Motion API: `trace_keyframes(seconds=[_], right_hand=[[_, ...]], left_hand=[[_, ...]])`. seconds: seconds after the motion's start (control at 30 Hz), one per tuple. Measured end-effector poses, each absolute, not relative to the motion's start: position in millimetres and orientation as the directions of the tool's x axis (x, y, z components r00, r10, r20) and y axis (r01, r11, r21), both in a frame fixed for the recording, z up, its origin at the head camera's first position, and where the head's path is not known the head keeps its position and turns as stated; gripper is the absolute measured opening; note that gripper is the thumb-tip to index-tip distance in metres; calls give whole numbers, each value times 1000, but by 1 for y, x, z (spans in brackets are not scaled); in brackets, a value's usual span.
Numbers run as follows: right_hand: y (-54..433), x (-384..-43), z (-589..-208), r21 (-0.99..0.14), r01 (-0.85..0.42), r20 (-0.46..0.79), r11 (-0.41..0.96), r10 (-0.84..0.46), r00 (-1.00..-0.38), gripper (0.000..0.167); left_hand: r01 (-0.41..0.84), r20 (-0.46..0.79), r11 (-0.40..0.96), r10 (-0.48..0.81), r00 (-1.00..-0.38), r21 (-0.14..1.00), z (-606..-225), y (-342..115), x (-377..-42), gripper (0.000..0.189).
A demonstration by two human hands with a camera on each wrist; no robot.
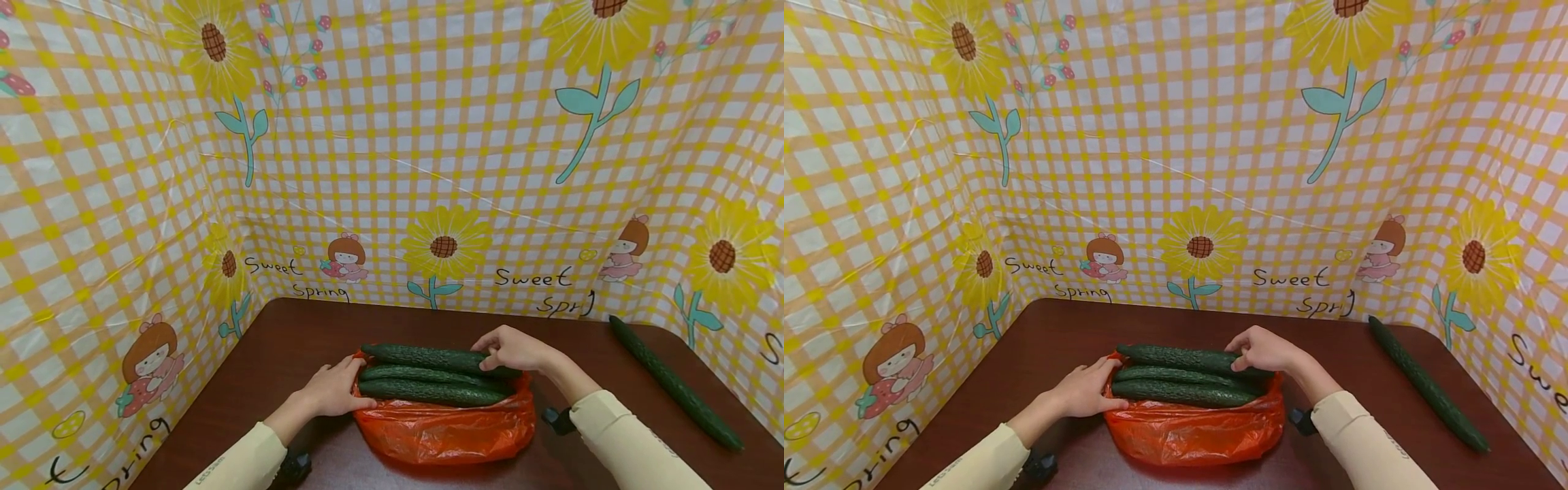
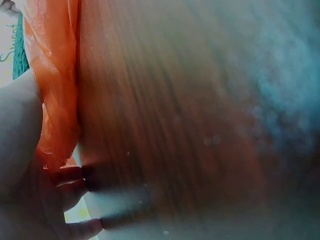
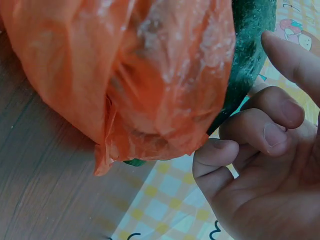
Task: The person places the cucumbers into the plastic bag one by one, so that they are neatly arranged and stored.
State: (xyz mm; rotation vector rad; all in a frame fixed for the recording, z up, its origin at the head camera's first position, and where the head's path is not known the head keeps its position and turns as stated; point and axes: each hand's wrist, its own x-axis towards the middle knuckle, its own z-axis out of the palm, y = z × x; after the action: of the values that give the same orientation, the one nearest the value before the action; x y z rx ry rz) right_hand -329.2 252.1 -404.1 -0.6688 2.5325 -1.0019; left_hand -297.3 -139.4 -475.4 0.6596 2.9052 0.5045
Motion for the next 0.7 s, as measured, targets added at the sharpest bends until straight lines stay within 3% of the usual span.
trace_keyframes(seconds=[0.7], right_hand=[[290,-306,-389,-734,-230,-105,639,-441,-891,46]], left_hand=[[395,-67,858,438,-896,330,-472,-140,-295,92]])
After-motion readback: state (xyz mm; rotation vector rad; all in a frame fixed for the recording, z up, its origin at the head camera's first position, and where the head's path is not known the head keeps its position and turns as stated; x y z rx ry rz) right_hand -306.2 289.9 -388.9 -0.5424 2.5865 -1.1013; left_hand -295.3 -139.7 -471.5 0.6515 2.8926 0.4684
